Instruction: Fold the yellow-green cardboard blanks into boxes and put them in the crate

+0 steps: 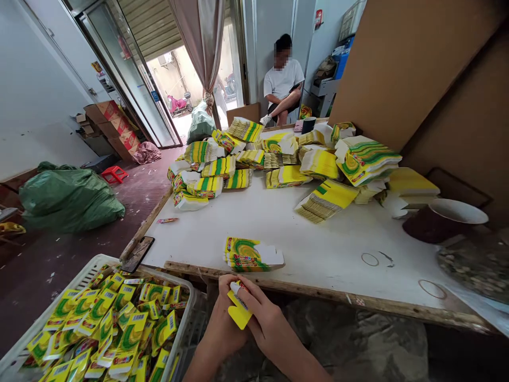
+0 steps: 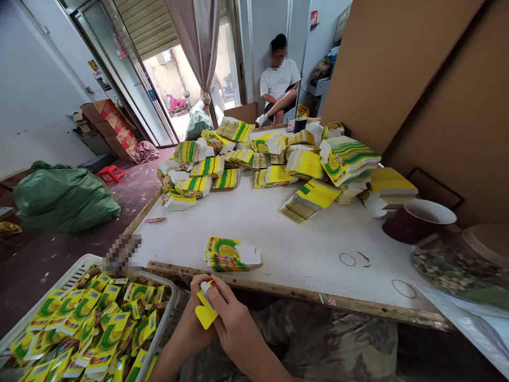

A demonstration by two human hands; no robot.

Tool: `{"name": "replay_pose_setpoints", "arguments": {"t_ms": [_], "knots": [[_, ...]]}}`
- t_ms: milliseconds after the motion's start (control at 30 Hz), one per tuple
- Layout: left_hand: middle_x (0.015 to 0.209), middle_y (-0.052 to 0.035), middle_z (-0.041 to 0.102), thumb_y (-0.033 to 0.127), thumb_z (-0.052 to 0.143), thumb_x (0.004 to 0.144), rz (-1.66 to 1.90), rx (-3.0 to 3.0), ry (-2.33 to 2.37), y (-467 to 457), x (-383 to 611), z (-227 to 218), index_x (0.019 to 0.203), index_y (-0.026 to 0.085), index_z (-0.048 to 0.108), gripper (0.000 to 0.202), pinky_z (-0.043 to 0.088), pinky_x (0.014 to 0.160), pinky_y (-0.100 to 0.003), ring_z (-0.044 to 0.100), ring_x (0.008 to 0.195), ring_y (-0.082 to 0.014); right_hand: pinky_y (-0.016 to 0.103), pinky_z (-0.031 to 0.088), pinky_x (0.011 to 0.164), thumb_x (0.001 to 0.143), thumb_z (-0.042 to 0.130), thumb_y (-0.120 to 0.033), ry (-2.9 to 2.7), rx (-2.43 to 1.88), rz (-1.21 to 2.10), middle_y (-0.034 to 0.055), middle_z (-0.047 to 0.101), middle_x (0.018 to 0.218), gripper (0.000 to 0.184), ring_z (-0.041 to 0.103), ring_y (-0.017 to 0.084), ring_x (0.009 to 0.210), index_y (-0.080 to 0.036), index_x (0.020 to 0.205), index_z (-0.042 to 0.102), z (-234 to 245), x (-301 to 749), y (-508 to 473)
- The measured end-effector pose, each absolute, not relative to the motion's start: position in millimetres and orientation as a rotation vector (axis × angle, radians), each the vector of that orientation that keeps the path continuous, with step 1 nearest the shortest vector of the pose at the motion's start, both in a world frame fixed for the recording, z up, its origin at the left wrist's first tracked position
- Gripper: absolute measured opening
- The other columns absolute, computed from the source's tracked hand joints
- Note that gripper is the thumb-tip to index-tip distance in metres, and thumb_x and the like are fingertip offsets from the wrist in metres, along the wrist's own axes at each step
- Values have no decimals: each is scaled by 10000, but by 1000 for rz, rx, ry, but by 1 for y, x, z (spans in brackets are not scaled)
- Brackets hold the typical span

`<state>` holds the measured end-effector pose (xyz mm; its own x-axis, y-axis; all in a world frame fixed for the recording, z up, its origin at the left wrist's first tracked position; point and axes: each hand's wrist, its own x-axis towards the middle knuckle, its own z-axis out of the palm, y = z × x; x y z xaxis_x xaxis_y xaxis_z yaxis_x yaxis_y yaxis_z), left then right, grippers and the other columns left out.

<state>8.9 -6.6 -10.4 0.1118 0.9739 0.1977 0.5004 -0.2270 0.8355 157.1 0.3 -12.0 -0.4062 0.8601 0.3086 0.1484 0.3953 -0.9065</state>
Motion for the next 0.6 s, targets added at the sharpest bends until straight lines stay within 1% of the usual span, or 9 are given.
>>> {"name": "replay_pose_setpoints", "arguments": {"t_ms": [67, 133, 200, 267, 333, 367, 433, 533, 600], "knots": [[1124, -117, 548, 107, 675, 634, 1107, 1768, 1489, -5, 10, -6, 1145, 194, 496, 549, 509, 862, -385, 599, 990, -252, 376, 457, 1069, 899, 420, -88, -1793, -873, 967, 113, 497, 1451, 483, 507, 229, 1318, -255, 1326, 572, -17, 159, 5], [1077, -100, 572, 101, 670, 629, 1091, 1758, 1524, -3, 10, 1, 1099, 197, 542, 496, 502, 871, -397, 589, 999, -261, 393, 456, 1071, 903, 450, -103, -1823, -864, 941, 122, 504, 1444, 476, 508, 241, 1317, -248, 1342, 559, -23, 162, 11], [1084, -97, 599, 99, 678, 617, 1017, 1765, 1543, -2, 7, 5, 1102, 204, 568, 508, 495, 888, -411, 590, 1011, -272, 415, 452, 1073, 905, 503, -137, -1924, -875, 976, 139, 438, 1494, 514, 463, 267, 1352, -233, 1410, 488, -29, 164, 14], [1121, -100, 618, 95, 687, 604, 951, 1756, 1564, 0, 4, 6, 1170, 208, 540, 595, 491, 912, -417, 598, 1038, -276, 435, 465, 1056, 903, 535, -154, -2012, -920, 1010, 154, 387, 1524, 539, 455, 292, 1355, -221, 1432, 455, -32, 165, 17], [1150, -103, 629, 92, 676, 610, 911, 1734, 1575, 1, 0, 3, 1242, 206, 482, 670, 495, 924, -410, 611, 1055, -268, 429, 486, 1028, 919, 519, -161, -2036, -948, 1025, 157, 399, 1513, 425, 495, 294, 1322, -214, 1341, 547, -28, 169, 19], [1151, -101, 635, 93, 666, 620, 896, 1723, 1569, 2, -1, 2, 1269, 205, 455, 691, 501, 919, -401, 621, 1050, -259, 415, 490, 1020, 929, 512, -168, -2038, -932, 1044, 150, 423, 1495, 343, 516, 283, 1302, -213, 1256, 604, -24, 172, 21], [1121, -93, 653, 103, 660, 632, 873, 1719, 1539, 1, -2, 1, 1291, 204, 432, 705, 516, 898, -382, 642, 1017, -245, 382, 488, 1010, 934, 519, -173, -2055, -859, 1099, 130, 475, 1443, 217, 547, 255, 1260, -213, 1091, 663, -13, 179, 26], [1096, -88, 672, 106, 668, 621, 878, 1741, 1511, -1, 0, 1, 1292, 206, 455, 711, 523, 893, -376, 655, 1003, -245, 374, 481, 1000, 894, 569, -133, -2086, -816, 1179, 97, 522, 1374, 163, 572, 236, 1198, -223, 980, 674, 2, 184, 30], [1149, -97, 667, 88, 654, 609, 916, 1773, 1532, -2, 2, 1, 1281, 213, 495, 702, 507, 933, -395, 640, 1058, -261, 401, 463, 1020, 845, 607, -105, -2031, -861, 1190, 93, 521, 1367, 194, 556, 250, 1210, -226, 983, 669, 2, 178, 26]]}}
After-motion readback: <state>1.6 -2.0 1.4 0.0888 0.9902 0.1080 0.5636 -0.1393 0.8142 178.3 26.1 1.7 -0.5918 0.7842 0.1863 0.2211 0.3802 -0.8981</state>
